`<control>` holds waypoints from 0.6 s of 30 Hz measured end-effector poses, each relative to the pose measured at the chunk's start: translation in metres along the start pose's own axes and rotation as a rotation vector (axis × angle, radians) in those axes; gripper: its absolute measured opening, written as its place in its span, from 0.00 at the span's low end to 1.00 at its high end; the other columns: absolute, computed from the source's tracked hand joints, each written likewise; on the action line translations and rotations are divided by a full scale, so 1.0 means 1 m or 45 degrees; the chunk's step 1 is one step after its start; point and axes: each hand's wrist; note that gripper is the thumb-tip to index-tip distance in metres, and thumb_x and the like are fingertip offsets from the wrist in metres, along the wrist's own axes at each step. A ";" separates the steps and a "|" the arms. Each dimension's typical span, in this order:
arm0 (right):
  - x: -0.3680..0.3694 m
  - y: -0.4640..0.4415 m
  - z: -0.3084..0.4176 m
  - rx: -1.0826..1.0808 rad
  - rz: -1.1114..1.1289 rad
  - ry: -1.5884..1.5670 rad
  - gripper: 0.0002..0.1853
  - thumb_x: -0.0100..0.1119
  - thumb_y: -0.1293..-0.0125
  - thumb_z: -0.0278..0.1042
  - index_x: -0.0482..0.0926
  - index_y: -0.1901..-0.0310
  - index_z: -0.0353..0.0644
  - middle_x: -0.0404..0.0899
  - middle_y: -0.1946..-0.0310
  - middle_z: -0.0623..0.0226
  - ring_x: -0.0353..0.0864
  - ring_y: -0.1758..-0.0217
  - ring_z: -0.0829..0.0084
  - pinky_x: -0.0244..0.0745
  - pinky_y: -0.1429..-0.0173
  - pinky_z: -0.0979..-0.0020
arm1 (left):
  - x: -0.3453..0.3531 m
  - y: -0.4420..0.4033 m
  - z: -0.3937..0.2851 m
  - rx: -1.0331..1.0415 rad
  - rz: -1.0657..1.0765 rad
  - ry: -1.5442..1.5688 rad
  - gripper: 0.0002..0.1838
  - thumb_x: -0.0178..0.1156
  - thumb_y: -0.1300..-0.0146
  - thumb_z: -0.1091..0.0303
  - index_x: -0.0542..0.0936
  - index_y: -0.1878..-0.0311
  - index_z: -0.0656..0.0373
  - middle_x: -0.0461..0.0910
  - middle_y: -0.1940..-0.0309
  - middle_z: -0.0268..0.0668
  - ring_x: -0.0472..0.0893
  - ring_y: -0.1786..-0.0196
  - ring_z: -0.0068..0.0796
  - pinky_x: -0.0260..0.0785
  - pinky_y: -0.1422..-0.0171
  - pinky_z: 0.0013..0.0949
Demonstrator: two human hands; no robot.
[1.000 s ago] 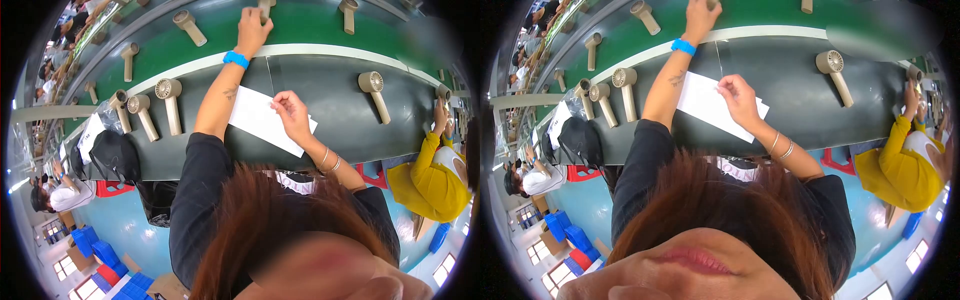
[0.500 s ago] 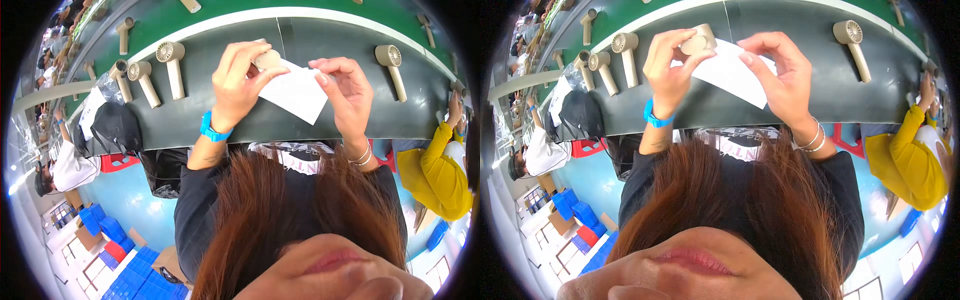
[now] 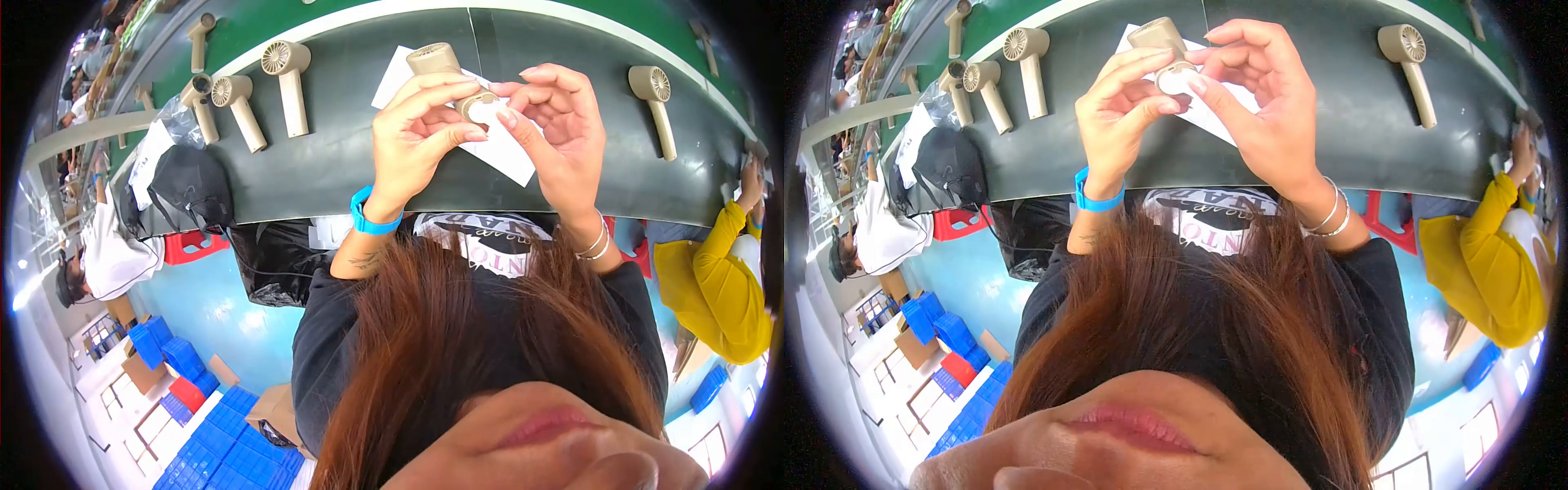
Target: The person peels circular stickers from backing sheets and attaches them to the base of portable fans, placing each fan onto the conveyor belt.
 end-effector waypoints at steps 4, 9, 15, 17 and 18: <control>0.001 0.000 0.001 0.009 -0.006 0.023 0.21 0.63 0.41 0.17 0.68 0.47 0.36 0.79 0.66 0.65 0.81 0.52 0.74 0.76 0.45 0.70 | -0.001 0.000 0.000 -0.047 0.013 0.047 0.19 0.63 0.45 0.88 0.78 0.48 0.72 0.73 0.45 0.46 0.84 0.54 0.38 0.83 0.51 0.32; 0.001 0.000 0.002 0.011 -0.007 0.054 0.20 0.63 0.40 0.17 0.69 0.48 0.36 0.79 0.65 0.66 0.81 0.52 0.75 0.76 0.45 0.70 | -0.002 0.000 0.001 -0.066 0.020 0.083 0.19 0.62 0.44 0.87 0.78 0.48 0.72 0.73 0.45 0.46 0.84 0.55 0.37 0.83 0.51 0.33; 0.001 -0.001 0.002 -0.013 0.005 0.080 0.20 0.63 0.40 0.17 0.69 0.48 0.36 0.79 0.64 0.65 0.81 0.53 0.76 0.76 0.45 0.70 | 0.000 -0.002 0.001 -0.049 0.006 0.099 0.18 0.62 0.44 0.87 0.78 0.48 0.72 0.73 0.45 0.46 0.84 0.55 0.37 0.83 0.51 0.33; 0.001 -0.001 0.001 -0.015 0.001 0.081 0.20 0.63 0.40 0.17 0.69 0.48 0.36 0.79 0.63 0.65 0.80 0.55 0.77 0.76 0.46 0.71 | 0.000 -0.002 0.001 -0.045 0.006 0.094 0.18 0.62 0.44 0.87 0.78 0.48 0.72 0.73 0.45 0.46 0.84 0.55 0.36 0.83 0.51 0.33; 0.001 -0.001 0.001 -0.018 -0.002 0.082 0.20 0.63 0.40 0.17 0.69 0.48 0.36 0.79 0.63 0.65 0.80 0.55 0.77 0.76 0.46 0.71 | 0.000 -0.002 0.001 -0.042 0.009 0.091 0.18 0.62 0.43 0.87 0.78 0.48 0.72 0.73 0.45 0.46 0.84 0.55 0.36 0.83 0.51 0.33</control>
Point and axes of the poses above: each hand's wrist, its own y-axis away from the middle knuckle, its own x-axis out of the palm, z = x × y
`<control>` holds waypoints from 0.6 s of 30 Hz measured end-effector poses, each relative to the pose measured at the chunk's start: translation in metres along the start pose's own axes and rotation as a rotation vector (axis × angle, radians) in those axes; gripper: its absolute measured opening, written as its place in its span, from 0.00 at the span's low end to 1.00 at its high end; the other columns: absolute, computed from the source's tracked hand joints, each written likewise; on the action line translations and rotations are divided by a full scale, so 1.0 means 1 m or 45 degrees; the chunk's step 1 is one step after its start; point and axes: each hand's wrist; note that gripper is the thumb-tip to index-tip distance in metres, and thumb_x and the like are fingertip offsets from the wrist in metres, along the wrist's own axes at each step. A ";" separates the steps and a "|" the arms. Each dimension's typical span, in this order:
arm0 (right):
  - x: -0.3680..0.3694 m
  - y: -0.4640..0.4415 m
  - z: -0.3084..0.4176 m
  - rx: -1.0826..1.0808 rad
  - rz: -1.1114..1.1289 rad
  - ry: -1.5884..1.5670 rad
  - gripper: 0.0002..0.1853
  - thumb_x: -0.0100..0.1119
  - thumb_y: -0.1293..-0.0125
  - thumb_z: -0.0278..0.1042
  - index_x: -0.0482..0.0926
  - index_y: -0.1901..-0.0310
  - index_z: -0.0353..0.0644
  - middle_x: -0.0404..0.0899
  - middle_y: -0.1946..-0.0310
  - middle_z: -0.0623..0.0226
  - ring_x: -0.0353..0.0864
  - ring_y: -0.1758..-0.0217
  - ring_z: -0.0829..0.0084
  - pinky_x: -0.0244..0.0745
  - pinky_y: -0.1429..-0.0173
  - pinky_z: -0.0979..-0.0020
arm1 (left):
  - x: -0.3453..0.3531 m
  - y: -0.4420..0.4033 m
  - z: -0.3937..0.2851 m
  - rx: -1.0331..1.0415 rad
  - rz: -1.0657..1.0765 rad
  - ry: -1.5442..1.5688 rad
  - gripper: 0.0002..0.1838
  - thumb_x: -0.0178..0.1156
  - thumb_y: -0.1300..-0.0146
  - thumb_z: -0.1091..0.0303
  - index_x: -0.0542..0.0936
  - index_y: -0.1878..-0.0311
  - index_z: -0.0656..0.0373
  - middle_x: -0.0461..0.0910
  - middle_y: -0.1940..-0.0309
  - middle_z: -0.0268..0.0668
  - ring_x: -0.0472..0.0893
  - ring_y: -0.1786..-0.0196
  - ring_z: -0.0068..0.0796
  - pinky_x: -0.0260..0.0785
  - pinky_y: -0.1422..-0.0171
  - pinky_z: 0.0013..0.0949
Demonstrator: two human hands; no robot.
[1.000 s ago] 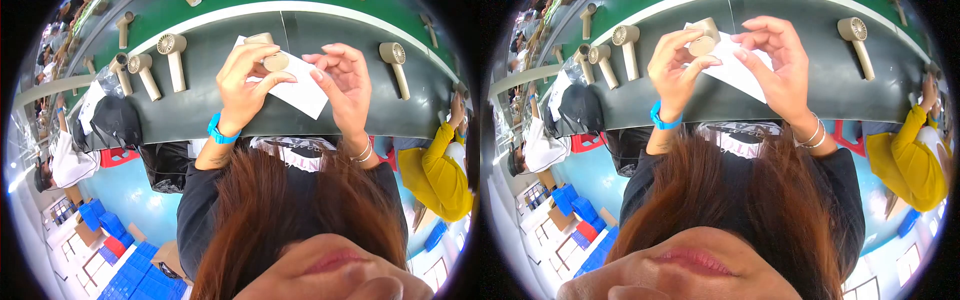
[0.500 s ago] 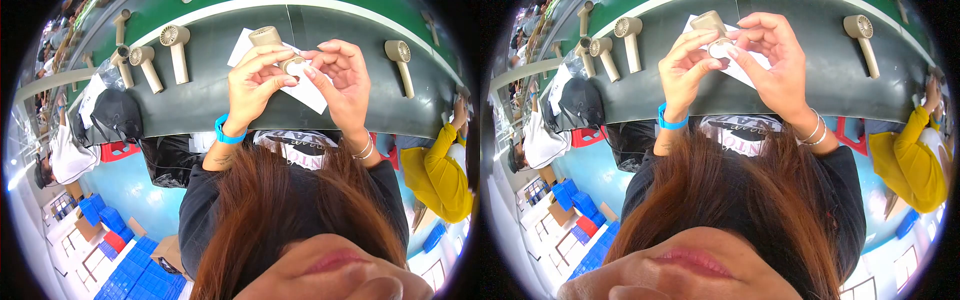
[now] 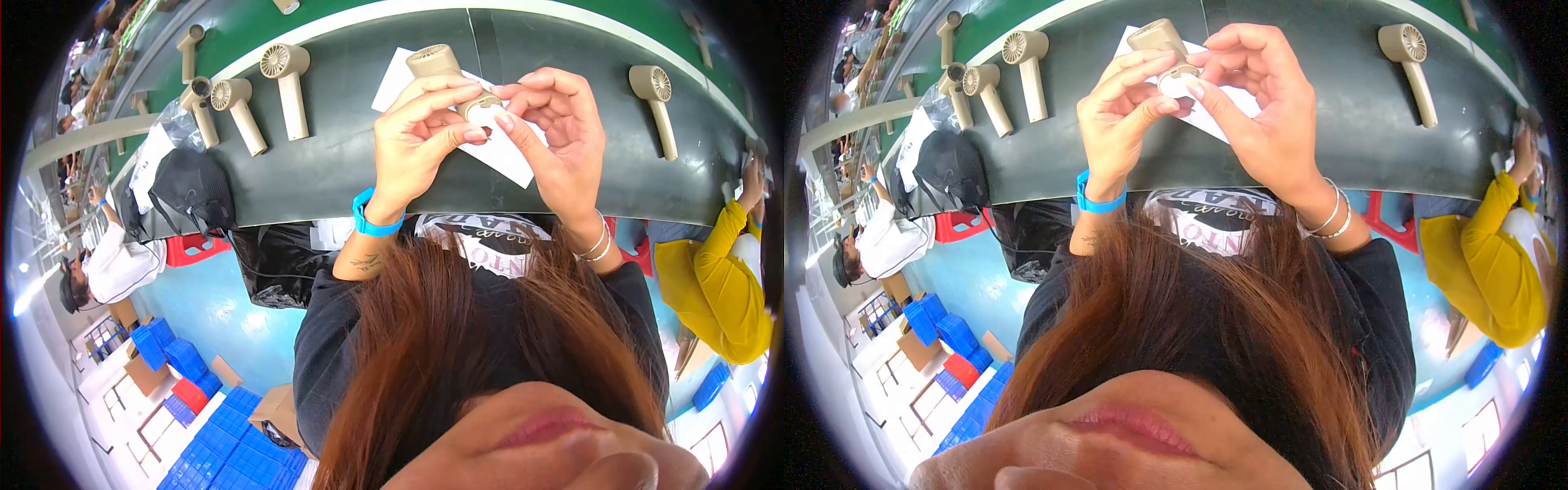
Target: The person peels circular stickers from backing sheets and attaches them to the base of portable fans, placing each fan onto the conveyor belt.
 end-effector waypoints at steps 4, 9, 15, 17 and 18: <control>0.000 0.000 0.000 0.002 -0.007 0.006 0.20 0.63 0.40 0.17 0.69 0.48 0.36 0.80 0.61 0.64 0.79 0.58 0.80 0.77 0.47 0.72 | 0.000 0.001 0.000 -0.008 0.005 0.013 0.18 0.62 0.43 0.87 0.78 0.48 0.72 0.73 0.45 0.46 0.84 0.56 0.36 0.83 0.52 0.33; -0.002 0.000 0.001 0.004 0.005 0.038 0.20 0.64 0.41 0.17 0.69 0.49 0.37 0.80 0.60 0.62 0.79 0.59 0.80 0.77 0.48 0.73 | -0.002 0.001 0.000 -0.048 0.016 0.044 0.18 0.62 0.43 0.87 0.78 0.48 0.72 0.73 0.45 0.45 0.84 0.56 0.37 0.83 0.52 0.33; 0.000 0.000 0.003 0.015 0.006 0.058 0.20 0.63 0.41 0.17 0.69 0.49 0.36 0.80 0.60 0.62 0.79 0.59 0.80 0.77 0.48 0.73 | -0.003 0.002 0.001 -0.049 0.021 0.058 0.18 0.62 0.43 0.86 0.78 0.48 0.72 0.73 0.45 0.45 0.84 0.56 0.37 0.83 0.52 0.33; 0.000 0.000 0.003 0.018 0.006 0.064 0.20 0.63 0.41 0.16 0.69 0.49 0.36 0.80 0.61 0.62 0.79 0.59 0.80 0.77 0.48 0.73 | -0.003 0.002 0.001 -0.054 0.020 0.056 0.17 0.62 0.43 0.86 0.78 0.48 0.72 0.73 0.46 0.45 0.84 0.56 0.37 0.83 0.52 0.33; 0.000 0.000 0.003 0.019 0.008 0.069 0.20 0.63 0.41 0.16 0.69 0.49 0.36 0.80 0.61 0.63 0.79 0.59 0.80 0.77 0.48 0.73 | -0.002 0.002 0.000 -0.057 0.017 0.057 0.17 0.62 0.43 0.86 0.78 0.48 0.72 0.73 0.46 0.45 0.84 0.56 0.37 0.83 0.52 0.33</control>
Point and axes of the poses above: each hand's wrist, its own y-axis away from the middle knuckle, its own x-axis out of the palm, z = x × y
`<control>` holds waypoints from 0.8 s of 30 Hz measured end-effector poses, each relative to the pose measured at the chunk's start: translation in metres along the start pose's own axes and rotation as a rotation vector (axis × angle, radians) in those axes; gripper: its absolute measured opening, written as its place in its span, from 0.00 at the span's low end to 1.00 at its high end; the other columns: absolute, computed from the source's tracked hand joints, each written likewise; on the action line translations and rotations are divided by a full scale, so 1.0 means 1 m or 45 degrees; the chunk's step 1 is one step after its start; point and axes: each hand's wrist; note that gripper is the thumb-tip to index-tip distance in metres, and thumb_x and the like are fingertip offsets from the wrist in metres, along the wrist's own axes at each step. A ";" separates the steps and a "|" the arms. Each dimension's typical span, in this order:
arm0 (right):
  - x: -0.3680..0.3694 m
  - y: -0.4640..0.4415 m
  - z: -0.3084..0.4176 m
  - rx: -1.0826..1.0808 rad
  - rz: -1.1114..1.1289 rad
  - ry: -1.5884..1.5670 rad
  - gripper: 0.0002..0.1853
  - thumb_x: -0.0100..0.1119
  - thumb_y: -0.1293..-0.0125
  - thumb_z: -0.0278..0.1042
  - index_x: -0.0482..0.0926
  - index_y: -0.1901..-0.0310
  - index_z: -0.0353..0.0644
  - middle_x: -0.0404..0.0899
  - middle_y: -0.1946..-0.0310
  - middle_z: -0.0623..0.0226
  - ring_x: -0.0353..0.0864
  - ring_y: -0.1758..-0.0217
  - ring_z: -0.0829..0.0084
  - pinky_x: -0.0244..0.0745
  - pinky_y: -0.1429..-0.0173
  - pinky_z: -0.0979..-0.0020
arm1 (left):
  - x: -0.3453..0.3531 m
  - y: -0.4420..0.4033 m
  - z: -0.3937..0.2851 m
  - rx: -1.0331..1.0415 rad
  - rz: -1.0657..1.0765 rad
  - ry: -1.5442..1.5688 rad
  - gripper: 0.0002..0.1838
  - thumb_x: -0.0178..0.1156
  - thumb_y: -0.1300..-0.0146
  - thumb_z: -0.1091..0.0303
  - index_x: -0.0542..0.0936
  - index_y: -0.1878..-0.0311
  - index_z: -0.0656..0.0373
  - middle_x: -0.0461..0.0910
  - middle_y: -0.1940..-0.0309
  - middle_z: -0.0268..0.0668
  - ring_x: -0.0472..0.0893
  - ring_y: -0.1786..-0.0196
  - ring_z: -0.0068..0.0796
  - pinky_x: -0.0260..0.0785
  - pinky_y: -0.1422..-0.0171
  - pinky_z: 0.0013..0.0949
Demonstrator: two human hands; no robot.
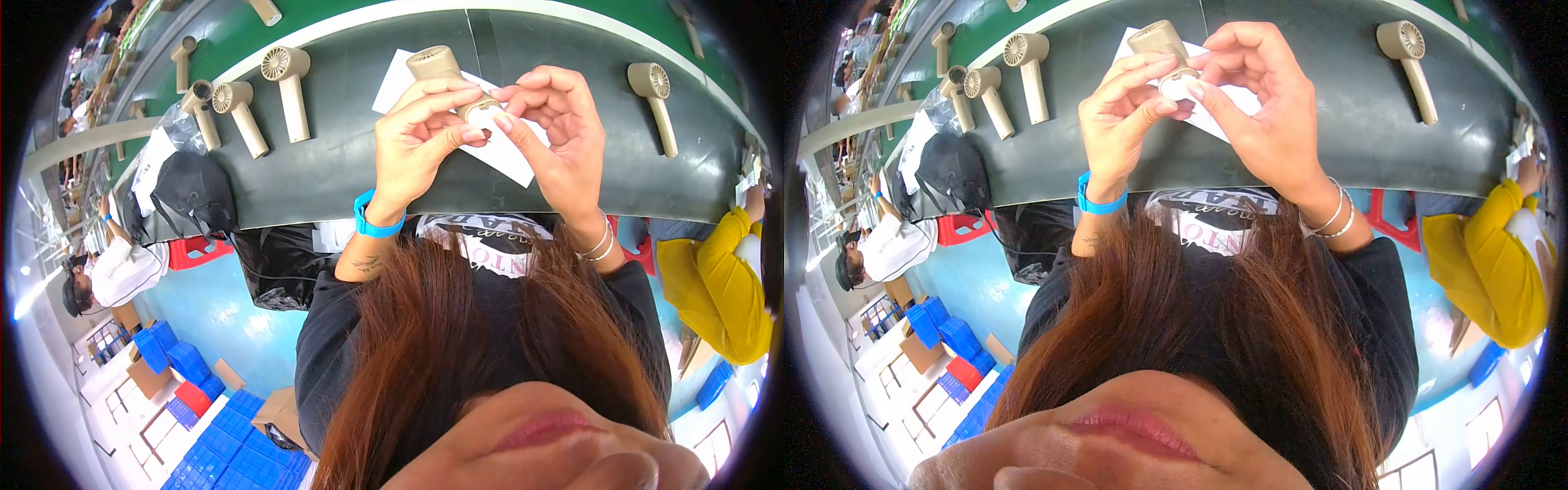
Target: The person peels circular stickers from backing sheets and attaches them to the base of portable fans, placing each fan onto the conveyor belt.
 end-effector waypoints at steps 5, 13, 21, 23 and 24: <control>0.000 0.000 0.001 0.023 -0.005 0.048 0.19 0.63 0.42 0.16 0.69 0.49 0.36 0.80 0.61 0.64 0.79 0.59 0.81 0.77 0.48 0.74 | 0.003 0.001 -0.001 -0.011 -0.014 0.001 0.17 0.62 0.43 0.86 0.78 0.48 0.72 0.74 0.47 0.45 0.84 0.57 0.36 0.83 0.53 0.32; -0.001 0.002 0.005 0.059 -0.012 0.142 0.19 0.63 0.42 0.18 0.70 0.49 0.36 0.81 0.65 0.65 0.80 0.60 0.79 0.77 0.48 0.73 | 0.006 0.001 0.000 -0.004 -0.021 0.012 0.16 0.62 0.41 0.85 0.79 0.49 0.72 0.74 0.49 0.44 0.84 0.58 0.35 0.83 0.54 0.32; -0.001 0.001 0.006 0.036 -0.043 0.206 0.19 0.62 0.41 0.19 0.69 0.50 0.38 0.81 0.69 0.64 0.83 0.60 0.76 0.77 0.50 0.73 | 0.008 0.001 0.000 -0.006 -0.045 0.010 0.14 0.61 0.40 0.83 0.80 0.49 0.69 0.76 0.50 0.44 0.84 0.61 0.35 0.83 0.59 0.32; -0.002 0.001 0.005 0.024 -0.038 0.238 0.19 0.62 0.41 0.19 0.69 0.50 0.38 0.82 0.69 0.64 0.84 0.61 0.75 0.77 0.50 0.72 | 0.009 0.001 0.000 -0.018 -0.052 0.009 0.14 0.60 0.39 0.83 0.80 0.50 0.69 0.76 0.50 0.44 0.84 0.62 0.35 0.82 0.60 0.32; -0.003 0.000 0.005 0.015 -0.033 0.268 0.19 0.63 0.41 0.20 0.69 0.50 0.39 0.82 0.69 0.64 0.84 0.61 0.74 0.77 0.50 0.72 | 0.010 0.001 0.000 -0.019 -0.053 -0.003 0.13 0.60 0.39 0.83 0.80 0.50 0.69 0.76 0.50 0.44 0.84 0.63 0.35 0.82 0.61 0.31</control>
Point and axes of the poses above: each hand's wrist, its own y-axis away from the middle knuckle, its own x-axis out of the palm, z = x × y
